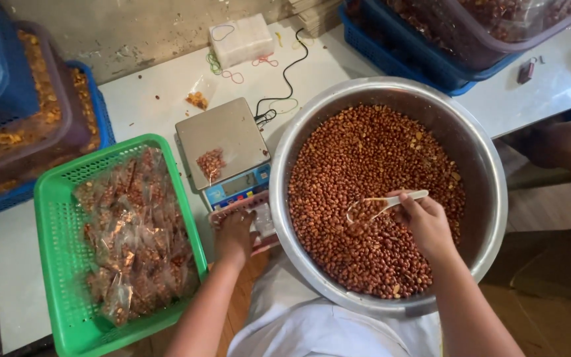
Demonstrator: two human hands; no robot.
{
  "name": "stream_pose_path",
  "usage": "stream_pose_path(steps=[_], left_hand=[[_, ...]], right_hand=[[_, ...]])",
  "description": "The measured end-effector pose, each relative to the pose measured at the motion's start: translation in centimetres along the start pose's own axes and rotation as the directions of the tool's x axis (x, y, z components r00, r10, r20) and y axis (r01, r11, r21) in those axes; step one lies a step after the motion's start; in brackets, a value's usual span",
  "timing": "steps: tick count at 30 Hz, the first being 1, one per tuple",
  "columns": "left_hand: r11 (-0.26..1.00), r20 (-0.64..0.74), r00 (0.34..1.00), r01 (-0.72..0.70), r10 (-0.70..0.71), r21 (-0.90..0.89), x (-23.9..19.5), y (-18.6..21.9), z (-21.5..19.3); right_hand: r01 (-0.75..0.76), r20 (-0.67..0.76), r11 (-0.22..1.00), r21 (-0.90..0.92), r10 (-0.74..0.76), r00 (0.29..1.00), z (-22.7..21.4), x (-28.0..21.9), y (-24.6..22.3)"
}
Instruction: The person scoops roasted peanuts from a large metal bowl into small plastic bags using a plastic spoon. Each filled bag is placed on a digital scale to check the weight, then moved into a green basket. The process is repeated continuously throughout the clip.
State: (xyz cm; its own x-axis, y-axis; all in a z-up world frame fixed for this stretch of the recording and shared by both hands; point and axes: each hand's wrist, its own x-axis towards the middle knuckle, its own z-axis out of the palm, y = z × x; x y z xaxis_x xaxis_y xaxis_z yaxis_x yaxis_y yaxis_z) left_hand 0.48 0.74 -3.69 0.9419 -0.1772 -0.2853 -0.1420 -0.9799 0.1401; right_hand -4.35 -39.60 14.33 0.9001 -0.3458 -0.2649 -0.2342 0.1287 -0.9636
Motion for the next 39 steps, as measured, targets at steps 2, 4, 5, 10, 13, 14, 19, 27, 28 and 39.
stream_pose_path(steps=[2, 4, 5, 10, 13, 14, 19, 27, 28, 39], left_hand=[[1.0, -0.044, 0.999, -0.008, 0.007, -0.003, 0.3, -0.5, 0.7], [0.984, -0.124, 0.987, 0.079, -0.099, -0.159, 0.4, -0.2, 0.1], [0.984, -0.13, 0.987, 0.077, -0.099, -0.162, 0.3, 0.1, -1.2], [-0.252, -0.144, 0.931, -0.236, -0.334, -0.938, -1.9, 4.3, -11.3], [-0.329, -0.218, 0.955, -0.275, -0.199, -0.903, -3.8, 7.4, -16.9], [-0.329, -0.218, 0.955, -0.274, -0.199, -0.904, -4.0, 8.1, -16.8], [-0.703, -0.058, 0.964, 0.147, 0.258, -0.695, -5.5, 11.8, -17.9], [-0.698, 0.087, 0.935, 0.317, 0.344, -0.643, -4.5, 14.5, -14.9], [-0.655, 0.057, 0.924, 0.312, 0.379, -0.688, -4.1, 14.5, -14.2], [-0.655, -0.113, 0.872, 0.266, 0.476, -0.707, -5.8, 15.9, -16.8]], right_hand=[[0.005, -0.002, 1.0, -0.012, -0.005, 1.0, 0.0, -0.6, -0.8], [0.022, 0.003, 0.999, -0.04, -0.022, 1.0, 0.3, -1.1, -1.9], [0.029, 0.005, 0.999, -0.041, -0.029, 1.0, 0.4, -1.2, -2.1], [0.063, -0.018, 0.996, -0.059, -0.065, 0.998, 0.8, -1.8, -2.5], [0.065, -0.047, 0.998, 0.024, -0.064, 0.997, 2.4, -3.6, -5.0], [0.065, -0.047, 0.998, 0.025, -0.063, 0.997, 2.2, -3.3, -4.6], [0.093, -0.054, 0.992, 0.09, -0.089, 0.995, 1.8, -2.9, -3.4], [0.055, -0.111, 0.989, 0.136, -0.039, 0.993, 0.6, -2.8, -1.3], [0.052, -0.121, 0.989, 0.139, -0.035, 0.992, 0.4, -2.7, -1.0], [0.054, -0.133, 0.989, 0.136, -0.036, 0.99, 0.2, -2.7, -0.5]])
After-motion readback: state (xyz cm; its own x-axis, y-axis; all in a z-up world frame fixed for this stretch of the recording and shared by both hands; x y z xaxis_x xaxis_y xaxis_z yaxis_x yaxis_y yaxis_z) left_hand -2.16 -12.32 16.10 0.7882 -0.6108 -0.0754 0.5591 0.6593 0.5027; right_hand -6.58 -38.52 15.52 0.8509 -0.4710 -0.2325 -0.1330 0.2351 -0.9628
